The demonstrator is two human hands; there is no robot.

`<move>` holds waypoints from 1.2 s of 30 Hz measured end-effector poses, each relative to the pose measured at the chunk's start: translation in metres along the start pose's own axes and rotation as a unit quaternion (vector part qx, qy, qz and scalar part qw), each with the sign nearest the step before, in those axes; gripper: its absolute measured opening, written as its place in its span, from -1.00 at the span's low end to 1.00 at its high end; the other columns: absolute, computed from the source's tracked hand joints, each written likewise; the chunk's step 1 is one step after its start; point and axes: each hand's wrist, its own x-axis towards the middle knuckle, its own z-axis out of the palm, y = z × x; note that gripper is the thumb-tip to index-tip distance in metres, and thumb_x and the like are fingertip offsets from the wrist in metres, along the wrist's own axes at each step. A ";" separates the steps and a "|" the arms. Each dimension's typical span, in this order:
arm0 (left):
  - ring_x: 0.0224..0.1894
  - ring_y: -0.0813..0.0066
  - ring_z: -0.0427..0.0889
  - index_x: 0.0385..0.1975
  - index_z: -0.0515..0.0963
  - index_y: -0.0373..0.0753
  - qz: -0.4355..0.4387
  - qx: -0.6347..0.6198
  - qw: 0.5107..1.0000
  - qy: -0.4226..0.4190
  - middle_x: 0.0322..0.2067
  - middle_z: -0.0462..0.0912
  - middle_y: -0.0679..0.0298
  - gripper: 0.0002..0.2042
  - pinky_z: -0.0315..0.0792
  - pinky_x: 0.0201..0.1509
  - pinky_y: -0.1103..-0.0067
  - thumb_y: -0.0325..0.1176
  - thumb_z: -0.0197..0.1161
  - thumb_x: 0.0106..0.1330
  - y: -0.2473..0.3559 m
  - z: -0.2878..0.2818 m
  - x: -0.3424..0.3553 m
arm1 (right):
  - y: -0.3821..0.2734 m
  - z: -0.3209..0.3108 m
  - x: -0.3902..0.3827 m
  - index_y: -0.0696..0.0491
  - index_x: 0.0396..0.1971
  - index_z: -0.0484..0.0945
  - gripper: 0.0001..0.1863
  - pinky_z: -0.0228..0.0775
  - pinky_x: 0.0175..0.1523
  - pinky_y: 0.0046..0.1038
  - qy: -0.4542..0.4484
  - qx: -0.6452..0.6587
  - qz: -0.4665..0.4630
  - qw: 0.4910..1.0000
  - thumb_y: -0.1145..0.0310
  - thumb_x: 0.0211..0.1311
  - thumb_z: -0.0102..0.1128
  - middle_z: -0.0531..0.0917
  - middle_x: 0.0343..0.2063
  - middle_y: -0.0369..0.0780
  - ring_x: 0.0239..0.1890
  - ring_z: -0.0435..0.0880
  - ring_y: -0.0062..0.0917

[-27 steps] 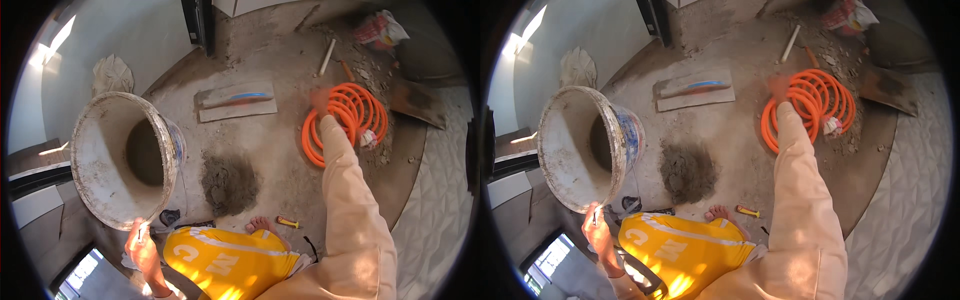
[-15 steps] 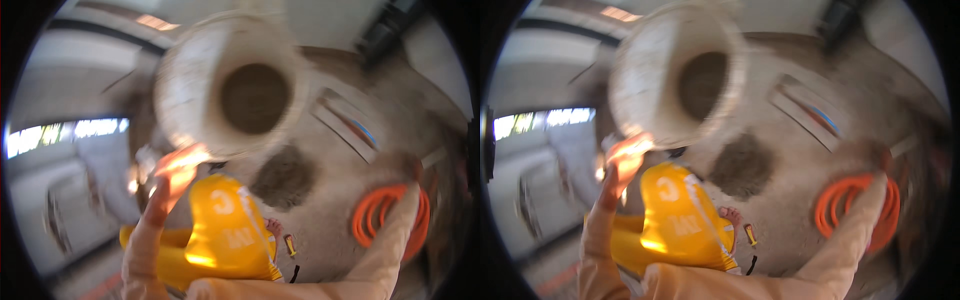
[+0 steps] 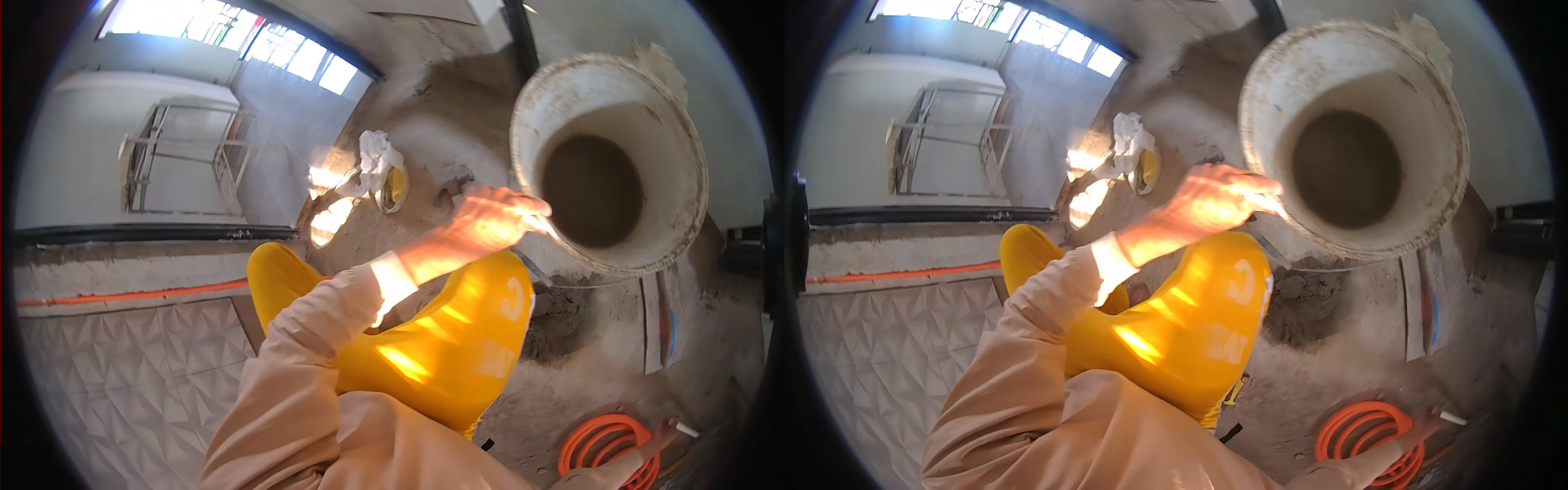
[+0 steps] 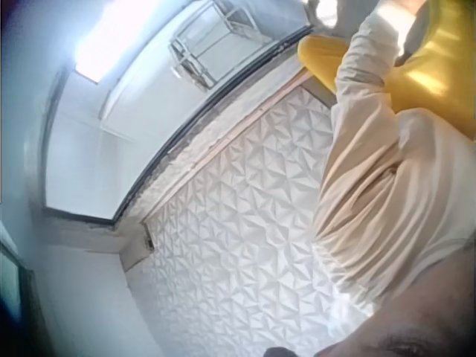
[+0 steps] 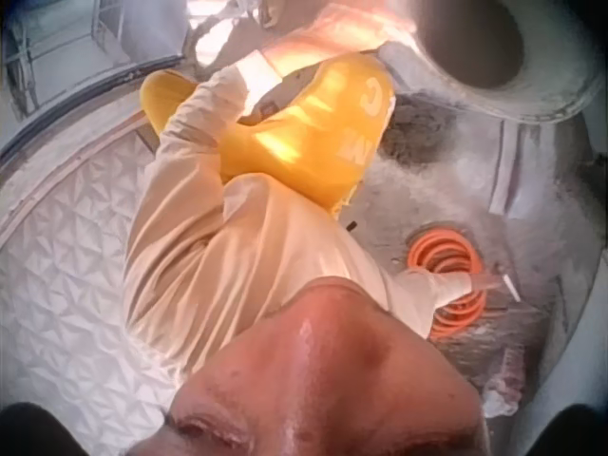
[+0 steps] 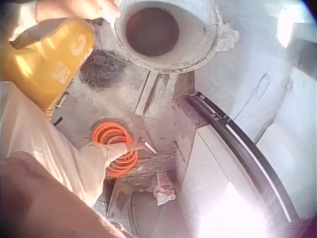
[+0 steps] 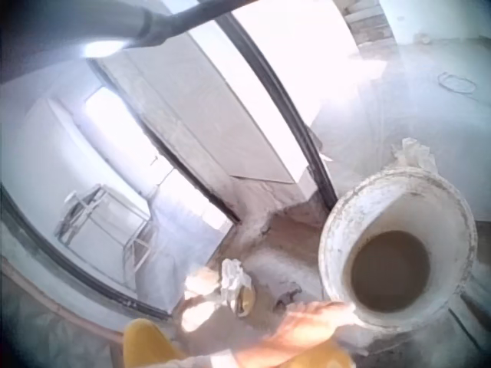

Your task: Securing an orange electrical conduit pipe into a concrete wall groove using nails and a hammer.

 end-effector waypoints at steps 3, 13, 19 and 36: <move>-0.26 0.50 0.60 -0.46 0.65 0.08 -0.040 -0.074 0.995 0.049 -0.20 0.63 0.54 -0.83 0.49 -0.22 0.50 -0.39 0.13 0.10 0.010 0.009 0.003 | -0.030 0.017 -0.047 0.18 0.00 0.38 -0.66 0.23 0.15 -0.38 -0.077 0.609 0.089 0.785 0.45 0.21 -0.01 0.50 -0.26 -0.18 -0.09 0.43 -0.35; -0.38 0.25 0.64 -0.33 0.61 -0.14 -0.103 -0.302 0.926 0.202 -0.41 0.65 0.19 -0.84 0.53 -0.32 0.46 -0.26 0.17 0.18 -0.031 -0.010 -0.041 | -0.342 0.077 -0.236 0.10 -0.50 0.34 -0.91 0.25 -0.29 -0.47 0.060 0.519 -0.054 0.851 0.46 0.09 0.05 0.41 -0.53 -0.24 -0.44 0.40 -0.53; -0.34 0.22 0.63 -0.38 0.59 -0.16 -0.319 -0.256 0.911 0.054 -0.43 0.64 0.13 -0.82 0.48 -0.21 0.44 -0.25 0.10 0.18 -0.181 -0.062 -0.155 | -0.440 0.049 -0.315 0.12 -0.49 0.38 -0.86 0.24 -0.43 -0.42 0.227 0.272 -0.232 0.906 0.36 0.15 0.03 0.32 -0.64 -0.26 -0.58 0.30 -0.53; -0.13 0.13 0.40 -0.19 0.38 -0.14 -0.411 0.232 0.857 0.209 -0.21 0.43 0.14 -0.77 0.27 -0.06 0.26 -0.40 -0.05 0.12 -0.530 -0.013 -0.461 | -0.714 0.037 -0.364 0.06 -0.08 0.43 -0.64 0.32 -0.44 -0.56 0.186 -0.292 -0.755 0.557 0.41 0.08 0.18 0.57 -0.30 -0.10 -0.51 0.45 -0.52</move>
